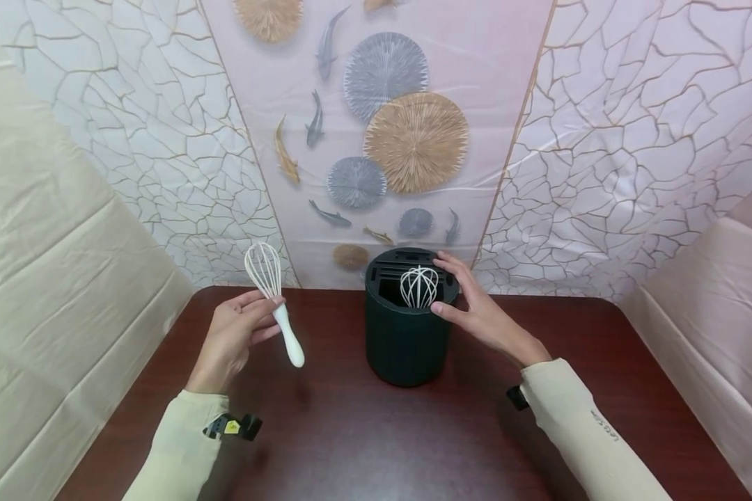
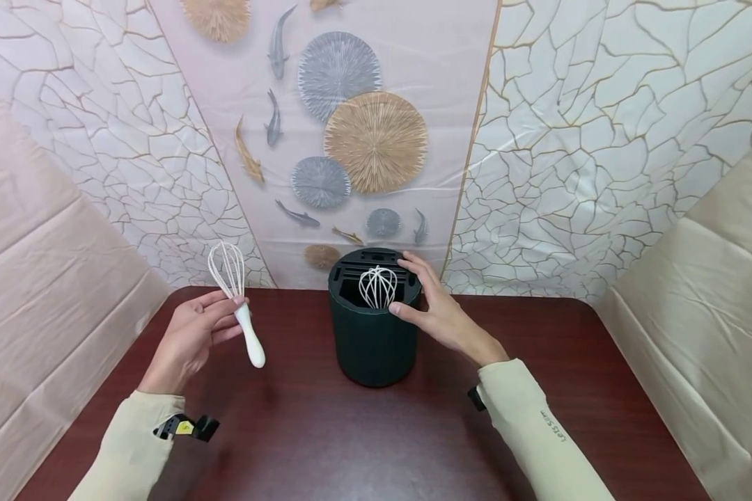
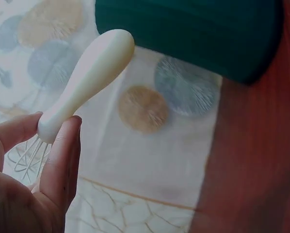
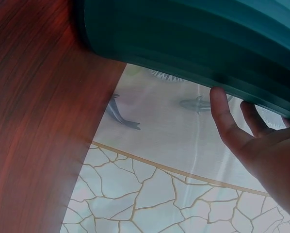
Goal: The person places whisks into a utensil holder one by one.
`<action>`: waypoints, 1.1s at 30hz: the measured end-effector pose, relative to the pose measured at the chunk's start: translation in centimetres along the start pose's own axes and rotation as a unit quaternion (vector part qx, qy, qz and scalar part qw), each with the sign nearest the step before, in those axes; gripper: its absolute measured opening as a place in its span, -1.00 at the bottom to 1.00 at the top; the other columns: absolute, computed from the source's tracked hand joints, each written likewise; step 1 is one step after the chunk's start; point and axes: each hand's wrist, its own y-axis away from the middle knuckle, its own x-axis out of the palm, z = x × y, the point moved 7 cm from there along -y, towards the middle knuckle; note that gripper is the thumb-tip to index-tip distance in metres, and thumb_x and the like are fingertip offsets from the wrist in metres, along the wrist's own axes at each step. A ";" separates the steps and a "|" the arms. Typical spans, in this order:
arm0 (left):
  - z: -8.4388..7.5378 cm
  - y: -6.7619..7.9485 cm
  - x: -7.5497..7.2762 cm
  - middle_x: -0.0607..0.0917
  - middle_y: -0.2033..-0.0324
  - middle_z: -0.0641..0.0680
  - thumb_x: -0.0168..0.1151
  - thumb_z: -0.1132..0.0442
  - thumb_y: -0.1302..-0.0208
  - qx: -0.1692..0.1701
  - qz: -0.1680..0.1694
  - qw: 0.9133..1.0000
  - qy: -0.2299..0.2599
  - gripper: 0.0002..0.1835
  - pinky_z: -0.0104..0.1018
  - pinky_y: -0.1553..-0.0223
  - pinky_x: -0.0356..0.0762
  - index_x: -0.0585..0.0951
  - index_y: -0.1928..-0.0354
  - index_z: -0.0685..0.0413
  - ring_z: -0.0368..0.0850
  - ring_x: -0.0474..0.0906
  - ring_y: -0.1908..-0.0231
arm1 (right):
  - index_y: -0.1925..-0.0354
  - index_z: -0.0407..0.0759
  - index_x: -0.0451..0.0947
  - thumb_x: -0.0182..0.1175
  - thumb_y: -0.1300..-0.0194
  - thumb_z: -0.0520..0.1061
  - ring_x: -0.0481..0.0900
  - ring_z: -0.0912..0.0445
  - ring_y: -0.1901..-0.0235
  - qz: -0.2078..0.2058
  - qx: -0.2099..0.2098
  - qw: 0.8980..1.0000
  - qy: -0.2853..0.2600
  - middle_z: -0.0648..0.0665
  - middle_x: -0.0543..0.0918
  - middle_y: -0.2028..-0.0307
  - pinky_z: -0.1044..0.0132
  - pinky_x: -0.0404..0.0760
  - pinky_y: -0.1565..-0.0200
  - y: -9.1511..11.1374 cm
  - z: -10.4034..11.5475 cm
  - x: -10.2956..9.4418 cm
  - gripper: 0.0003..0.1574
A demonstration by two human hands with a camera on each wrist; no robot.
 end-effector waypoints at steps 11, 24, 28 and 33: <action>-4.8 0.9 4.5 0.81 0.14 -0.02 0.41 0.32 -0.40 0.059 0.036 0.998 0.006 -0.42 -0.21 0.14 0.76 0.45 -0.35 0.44 -0.17 0.79 0.25 | -0.68 0.17 0.02 0.27 -0.52 0.11 -0.10 -0.12 -0.64 0.006 0.008 1.000 0.006 0.13 -0.12 -0.68 -0.49 0.15 -0.41 0.1 -0.1 -0.1 -0.02; -8.2 1.3 7.9 0.75 0.22 0.01 0.40 0.43 -0.35 0.111 0.057 0.992 0.020 -0.51 -0.10 0.16 0.78 0.50 -0.26 0.40 -0.18 0.75 0.27 | -0.68 0.12 0.03 0.27 -0.52 0.09 -0.08 -0.16 -0.63 0.002 0.006 1.000 0.006 0.07 -0.11 -0.69 -0.49 0.19 -0.38 0.0 -0.1 -0.1 -0.03; -8.8 1.6 8.6 0.72 0.21 0.03 0.40 0.43 -0.34 0.128 0.058 0.990 0.021 -0.52 -0.07 0.16 0.78 0.51 -0.25 0.38 -0.19 0.74 0.27 | -0.68 0.13 0.04 0.27 -0.51 0.10 -0.09 -0.15 -0.63 0.002 0.007 1.000 0.008 0.06 -0.11 -0.69 -0.51 0.13 -0.40 0.0 0.0 -0.1 -0.03; -9.9 2.2 9.7 0.73 0.15 0.12 0.39 0.43 -0.35 0.161 0.067 0.984 0.023 -0.53 -0.05 0.17 0.78 0.51 -0.25 0.38 -0.14 0.78 0.24 | -0.67 0.17 0.04 0.27 -0.51 0.11 -0.11 -0.12 -0.64 0.003 0.006 1.000 0.015 0.09 -0.10 -0.69 -0.49 0.04 -0.44 0.1 0.3 -0.1 -0.03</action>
